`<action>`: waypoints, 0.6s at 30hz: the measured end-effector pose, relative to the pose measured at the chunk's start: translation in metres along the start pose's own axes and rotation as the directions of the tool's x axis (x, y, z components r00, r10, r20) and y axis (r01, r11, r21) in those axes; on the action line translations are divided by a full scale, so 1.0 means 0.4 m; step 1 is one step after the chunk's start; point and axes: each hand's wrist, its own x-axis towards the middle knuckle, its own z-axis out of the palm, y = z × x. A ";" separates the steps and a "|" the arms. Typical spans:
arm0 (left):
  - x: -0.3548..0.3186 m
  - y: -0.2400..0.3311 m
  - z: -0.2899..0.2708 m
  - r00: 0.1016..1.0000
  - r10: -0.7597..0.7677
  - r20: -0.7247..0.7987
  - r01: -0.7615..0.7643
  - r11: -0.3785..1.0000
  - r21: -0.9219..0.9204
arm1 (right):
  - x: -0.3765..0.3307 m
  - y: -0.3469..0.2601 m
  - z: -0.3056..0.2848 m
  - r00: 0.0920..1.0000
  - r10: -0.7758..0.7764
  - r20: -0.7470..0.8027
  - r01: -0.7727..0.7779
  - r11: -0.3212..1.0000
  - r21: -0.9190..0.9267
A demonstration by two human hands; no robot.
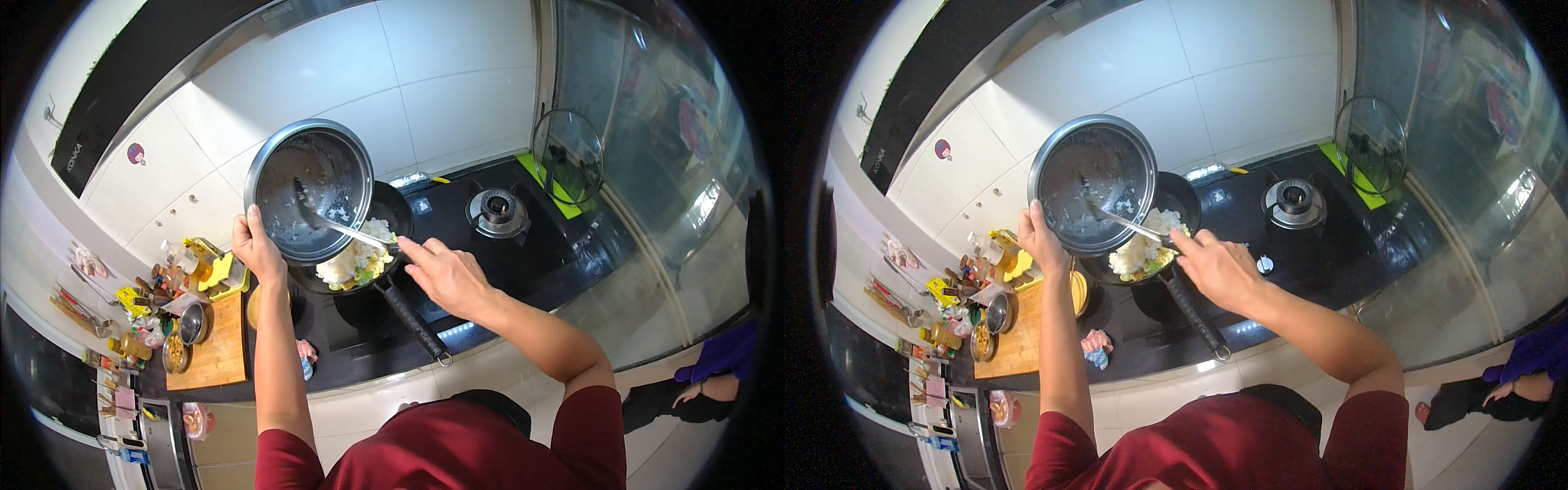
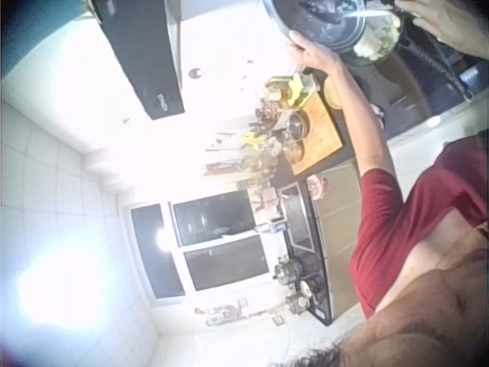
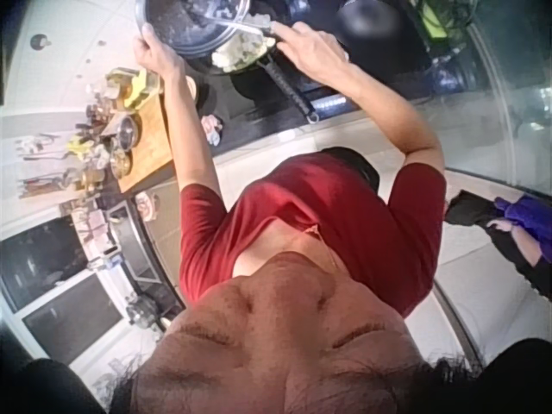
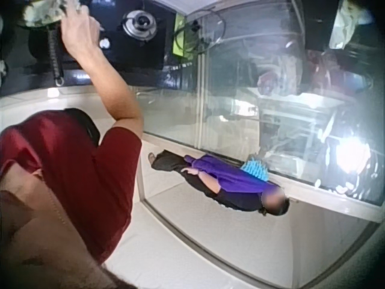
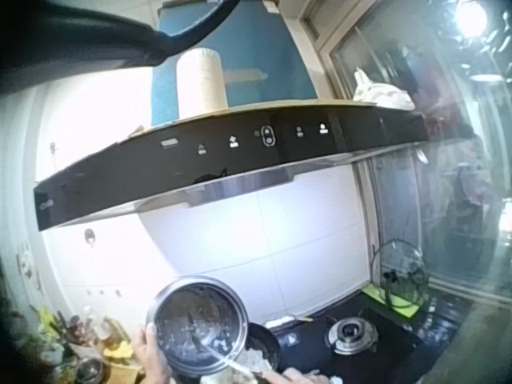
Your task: The person adds cooked white rice from a metal bowl into a wok containing scrambled eggs and vegetables. They use a spatula to mix and stir-fry the ingredients together over a gas stove.
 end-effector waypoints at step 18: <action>0.015 0.030 0.040 0.950 -0.311 0.042 0.308 0.903 -0.301 | 0.124 -0.049 0.029 0.984 0.057 -0.167 -0.002 0.950 0.313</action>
